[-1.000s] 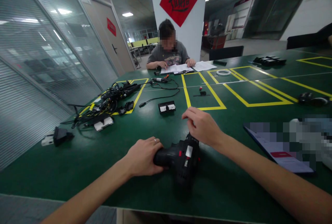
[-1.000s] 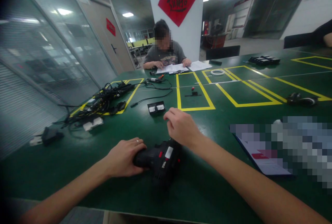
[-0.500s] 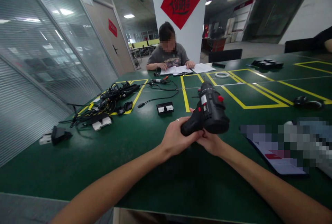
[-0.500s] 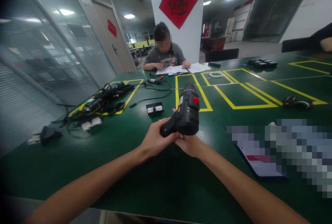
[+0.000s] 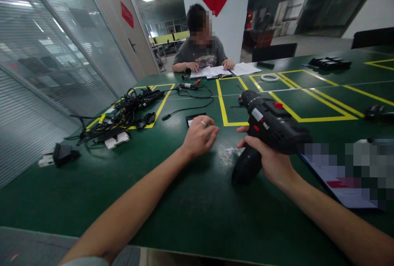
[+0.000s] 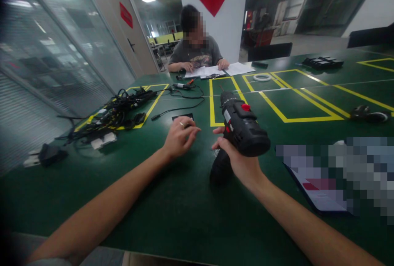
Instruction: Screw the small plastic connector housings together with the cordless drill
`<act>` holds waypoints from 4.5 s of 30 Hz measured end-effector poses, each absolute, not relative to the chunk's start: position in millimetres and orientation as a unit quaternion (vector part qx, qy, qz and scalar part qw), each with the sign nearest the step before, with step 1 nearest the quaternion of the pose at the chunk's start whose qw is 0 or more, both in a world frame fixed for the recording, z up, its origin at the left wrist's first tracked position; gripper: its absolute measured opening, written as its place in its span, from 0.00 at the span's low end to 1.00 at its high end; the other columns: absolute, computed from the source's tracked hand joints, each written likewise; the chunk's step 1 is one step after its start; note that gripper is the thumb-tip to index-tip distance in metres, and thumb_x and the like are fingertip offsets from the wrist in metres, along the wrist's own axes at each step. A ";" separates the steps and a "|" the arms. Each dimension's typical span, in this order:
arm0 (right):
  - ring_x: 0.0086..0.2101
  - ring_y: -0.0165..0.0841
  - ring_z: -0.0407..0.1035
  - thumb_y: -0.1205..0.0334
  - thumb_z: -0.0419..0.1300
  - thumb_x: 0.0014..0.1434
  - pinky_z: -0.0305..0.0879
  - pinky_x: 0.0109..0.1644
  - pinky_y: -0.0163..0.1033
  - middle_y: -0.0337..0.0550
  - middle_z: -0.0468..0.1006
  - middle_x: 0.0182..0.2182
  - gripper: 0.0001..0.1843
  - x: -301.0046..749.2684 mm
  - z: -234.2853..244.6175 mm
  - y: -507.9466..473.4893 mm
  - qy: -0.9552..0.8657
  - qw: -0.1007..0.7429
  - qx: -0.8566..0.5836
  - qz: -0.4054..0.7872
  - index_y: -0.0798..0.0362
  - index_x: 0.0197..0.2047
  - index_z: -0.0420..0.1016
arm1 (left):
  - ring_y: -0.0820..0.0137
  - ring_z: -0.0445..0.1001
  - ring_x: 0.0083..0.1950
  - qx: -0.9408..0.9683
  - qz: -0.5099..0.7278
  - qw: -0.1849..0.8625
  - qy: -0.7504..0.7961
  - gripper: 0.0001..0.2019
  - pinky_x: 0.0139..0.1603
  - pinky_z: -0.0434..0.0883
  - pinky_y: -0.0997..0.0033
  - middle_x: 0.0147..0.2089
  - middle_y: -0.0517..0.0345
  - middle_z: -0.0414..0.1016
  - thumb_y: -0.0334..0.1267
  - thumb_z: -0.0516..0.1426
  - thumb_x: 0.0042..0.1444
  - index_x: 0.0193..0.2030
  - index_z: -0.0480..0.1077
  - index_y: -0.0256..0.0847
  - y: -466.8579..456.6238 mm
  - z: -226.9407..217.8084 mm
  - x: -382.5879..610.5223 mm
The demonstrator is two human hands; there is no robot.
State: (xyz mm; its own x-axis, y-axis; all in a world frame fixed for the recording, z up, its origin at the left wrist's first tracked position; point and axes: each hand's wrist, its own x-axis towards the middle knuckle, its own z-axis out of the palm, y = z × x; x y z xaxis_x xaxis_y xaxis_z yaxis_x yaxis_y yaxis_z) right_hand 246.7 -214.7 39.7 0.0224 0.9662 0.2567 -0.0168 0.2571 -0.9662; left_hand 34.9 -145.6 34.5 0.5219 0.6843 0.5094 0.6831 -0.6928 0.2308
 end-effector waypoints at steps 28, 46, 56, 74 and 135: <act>0.24 0.34 0.72 0.58 0.65 0.56 0.69 0.30 0.40 0.39 0.75 0.22 0.08 231.1 42.5 -228.1 -0.574 0.395 -0.412 0.587 0.53 0.33 0.71 | 0.60 0.72 0.54 0.794 0.340 0.205 0.461 0.16 0.60 0.67 0.59 0.49 0.49 0.74 0.42 0.62 0.53 0.46 0.80 0.37 -39.7 5.8 -19.2; 0.27 0.32 0.71 0.54 0.67 0.59 0.67 0.33 0.39 0.38 0.75 0.29 0.27 243.5 49.8 -237.6 -0.570 0.341 -0.373 0.648 0.54 0.57 0.67 | 0.61 0.72 0.54 0.788 0.361 0.218 0.448 0.14 0.60 0.68 0.61 0.49 0.48 0.73 0.42 0.61 0.56 0.45 0.80 0.37 -38.2 0.3 -20.7; 0.25 0.32 0.72 0.55 0.66 0.59 0.68 0.30 0.39 0.39 0.75 0.28 0.16 246.4 47.4 -233.7 -0.523 0.357 -0.361 0.685 0.55 0.46 0.70 | 0.61 0.71 0.56 0.789 0.358 0.221 0.448 0.12 0.61 0.67 0.60 0.49 0.48 0.72 0.39 0.60 0.56 0.44 0.80 0.38 -39.5 3.2 -20.0; 0.27 0.33 0.71 0.49 0.67 0.57 0.68 0.34 0.41 0.40 0.75 0.27 0.17 242.4 47.0 -232.6 -0.577 0.307 -0.405 0.640 0.55 0.36 0.72 | 0.61 0.73 0.53 0.799 0.346 0.221 0.440 0.13 0.59 0.67 0.61 0.47 0.49 0.76 0.40 0.61 0.55 0.43 0.81 0.38 -36.2 4.9 -22.1; 0.32 0.37 0.73 0.61 0.63 0.53 0.67 0.42 0.45 0.44 0.78 0.27 0.06 241.8 74.8 -198.9 -0.593 0.234 -0.430 0.639 0.55 0.30 0.73 | 0.62 0.76 0.48 0.751 0.331 0.321 0.472 0.21 0.50 0.72 0.63 0.50 0.52 0.79 0.45 0.66 0.48 0.48 0.78 0.41 -22.2 -0.3 -44.9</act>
State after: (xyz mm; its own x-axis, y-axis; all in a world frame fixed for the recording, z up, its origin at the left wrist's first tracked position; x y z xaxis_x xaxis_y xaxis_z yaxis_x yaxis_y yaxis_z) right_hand 241.8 -198.9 74.8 -0.5207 0.8089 -0.2731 0.2113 -0.1878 -0.9592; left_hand -44.9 -22.2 -0.3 0.3345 0.9223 0.1935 0.4966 -0.3471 0.7956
